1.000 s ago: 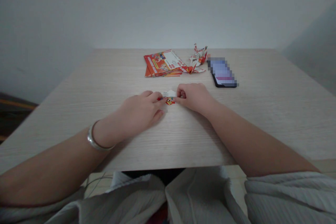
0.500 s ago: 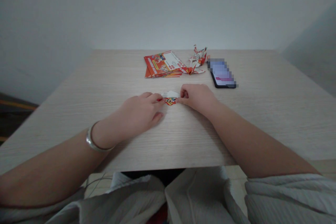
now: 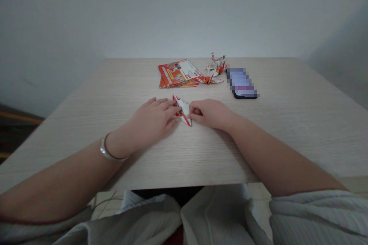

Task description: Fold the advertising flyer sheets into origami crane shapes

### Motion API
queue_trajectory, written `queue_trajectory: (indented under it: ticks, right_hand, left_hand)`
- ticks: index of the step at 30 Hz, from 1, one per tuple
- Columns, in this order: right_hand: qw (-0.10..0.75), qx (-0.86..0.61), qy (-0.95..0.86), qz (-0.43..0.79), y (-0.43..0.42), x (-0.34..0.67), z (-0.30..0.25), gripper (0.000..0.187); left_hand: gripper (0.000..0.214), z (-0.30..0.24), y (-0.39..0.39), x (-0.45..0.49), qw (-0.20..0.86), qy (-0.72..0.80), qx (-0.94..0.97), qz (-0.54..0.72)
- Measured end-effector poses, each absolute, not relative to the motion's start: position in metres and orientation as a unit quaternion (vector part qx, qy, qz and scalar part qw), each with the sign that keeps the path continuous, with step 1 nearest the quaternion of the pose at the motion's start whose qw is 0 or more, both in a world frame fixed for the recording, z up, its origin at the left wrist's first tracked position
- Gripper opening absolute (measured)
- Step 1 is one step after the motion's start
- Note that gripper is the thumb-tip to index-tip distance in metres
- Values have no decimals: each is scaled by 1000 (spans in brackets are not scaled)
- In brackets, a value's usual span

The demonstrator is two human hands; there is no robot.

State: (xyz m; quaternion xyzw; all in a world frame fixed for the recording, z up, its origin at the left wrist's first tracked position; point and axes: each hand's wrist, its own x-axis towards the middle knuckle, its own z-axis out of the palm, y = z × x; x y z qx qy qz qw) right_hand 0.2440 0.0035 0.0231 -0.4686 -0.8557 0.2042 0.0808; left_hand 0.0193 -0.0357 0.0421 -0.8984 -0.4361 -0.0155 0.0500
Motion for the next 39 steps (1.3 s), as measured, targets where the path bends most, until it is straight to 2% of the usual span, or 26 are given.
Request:
queue_trajectory:
  ticks: [3,6,10,18,22,26,32,39]
  right_hand:
    - [91,-428,-874,212,2,244,22,12]
    - [150,-411,-883,169,9,248,18,8]
    - [214,-348,-906,108,18,255,11,18]
    - [190,-303,-932,59,12,253,15,12]
    - [168,-296,-939,44,10,253,18,17]
    - [147,-287,-945,49,10,253,19,22]
    - [131,-311,-941,8,5,249,22,25]
    - [71,-348,-935,-20,-2,242,28,26]
  left_hand:
    - [39,46,-32,19,41,-444,-895,-10]
    - [39,49,-31,22,26,-444,-895,-10]
    - [35,49,-29,24,1,-416,-909,-15]
    - [33,37,-18,20,-21,-395,-917,-40]
    - [35,28,-15,17,-13,-355,-933,-49]
    - [34,27,-14,16,-4,-389,-918,-72]
    - [29,38,-17,20,31,-387,-921,-34]
    - [26,36,-19,18,2,-360,-932,-43]
